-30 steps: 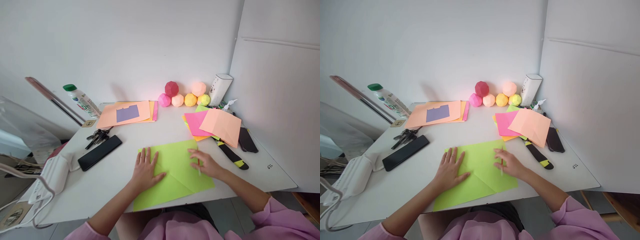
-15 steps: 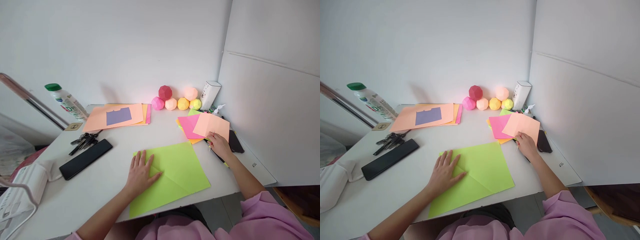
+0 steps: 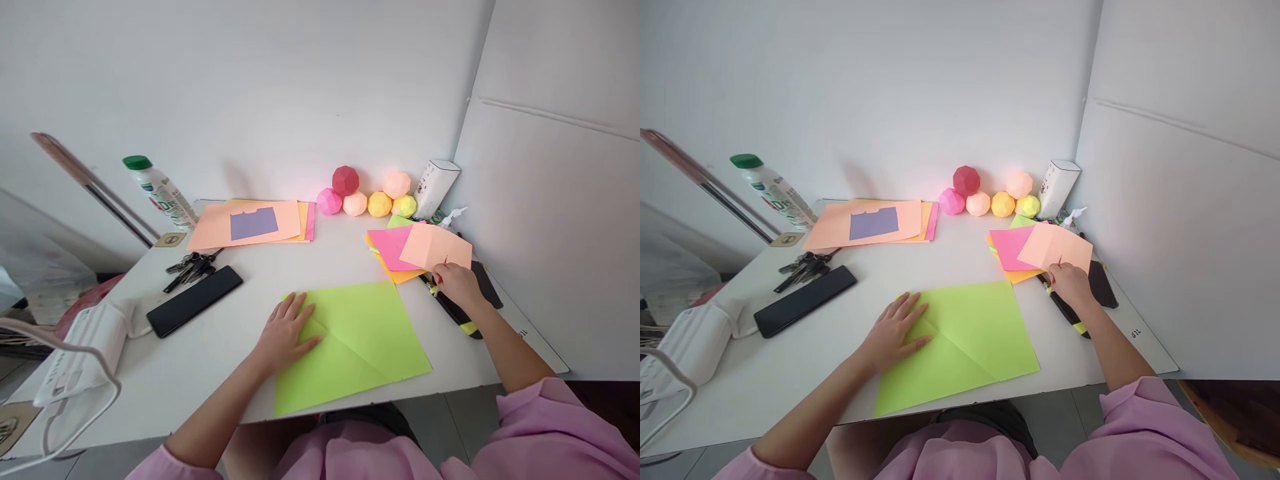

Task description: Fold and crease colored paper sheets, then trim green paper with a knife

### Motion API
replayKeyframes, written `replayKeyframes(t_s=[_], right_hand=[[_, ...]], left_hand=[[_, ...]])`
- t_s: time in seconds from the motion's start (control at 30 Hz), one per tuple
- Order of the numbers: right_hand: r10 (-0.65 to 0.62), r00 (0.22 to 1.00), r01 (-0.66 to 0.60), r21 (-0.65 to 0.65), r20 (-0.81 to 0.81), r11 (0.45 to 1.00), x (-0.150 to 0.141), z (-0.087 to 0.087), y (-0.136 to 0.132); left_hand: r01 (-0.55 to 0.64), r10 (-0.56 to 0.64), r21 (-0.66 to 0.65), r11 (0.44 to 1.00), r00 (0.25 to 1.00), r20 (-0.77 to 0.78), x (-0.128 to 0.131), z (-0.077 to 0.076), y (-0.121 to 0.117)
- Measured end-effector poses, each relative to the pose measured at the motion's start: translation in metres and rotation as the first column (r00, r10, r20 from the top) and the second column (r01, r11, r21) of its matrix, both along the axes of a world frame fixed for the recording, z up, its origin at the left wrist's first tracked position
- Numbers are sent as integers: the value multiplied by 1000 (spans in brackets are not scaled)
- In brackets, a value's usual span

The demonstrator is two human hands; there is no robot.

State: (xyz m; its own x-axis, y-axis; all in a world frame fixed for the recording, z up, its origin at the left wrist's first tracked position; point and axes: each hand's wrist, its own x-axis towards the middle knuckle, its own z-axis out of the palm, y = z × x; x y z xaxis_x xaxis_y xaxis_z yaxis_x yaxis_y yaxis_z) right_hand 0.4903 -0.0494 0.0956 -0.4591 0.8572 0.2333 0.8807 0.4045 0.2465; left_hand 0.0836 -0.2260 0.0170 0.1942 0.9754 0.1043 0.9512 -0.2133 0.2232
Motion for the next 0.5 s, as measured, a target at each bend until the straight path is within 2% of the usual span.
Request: replayKeyframes(t_s=[0.2, 0.37, 0.5], right_hand=[[19, 1000, -20, 49, 10, 999, -7, -12, -2], [51, 999, -52, 70, 15, 996, -7, -12, -5], [10, 1000, -10, 65, 6, 998, 3, -11, -3]], left_hand=[[19, -13, 80, 997, 997, -73, 6, -7, -2], [22, -14, 99, 995, 996, -88, 6, -9, -2], [21, -12, 110, 994, 997, -82, 5, -11, -1]])
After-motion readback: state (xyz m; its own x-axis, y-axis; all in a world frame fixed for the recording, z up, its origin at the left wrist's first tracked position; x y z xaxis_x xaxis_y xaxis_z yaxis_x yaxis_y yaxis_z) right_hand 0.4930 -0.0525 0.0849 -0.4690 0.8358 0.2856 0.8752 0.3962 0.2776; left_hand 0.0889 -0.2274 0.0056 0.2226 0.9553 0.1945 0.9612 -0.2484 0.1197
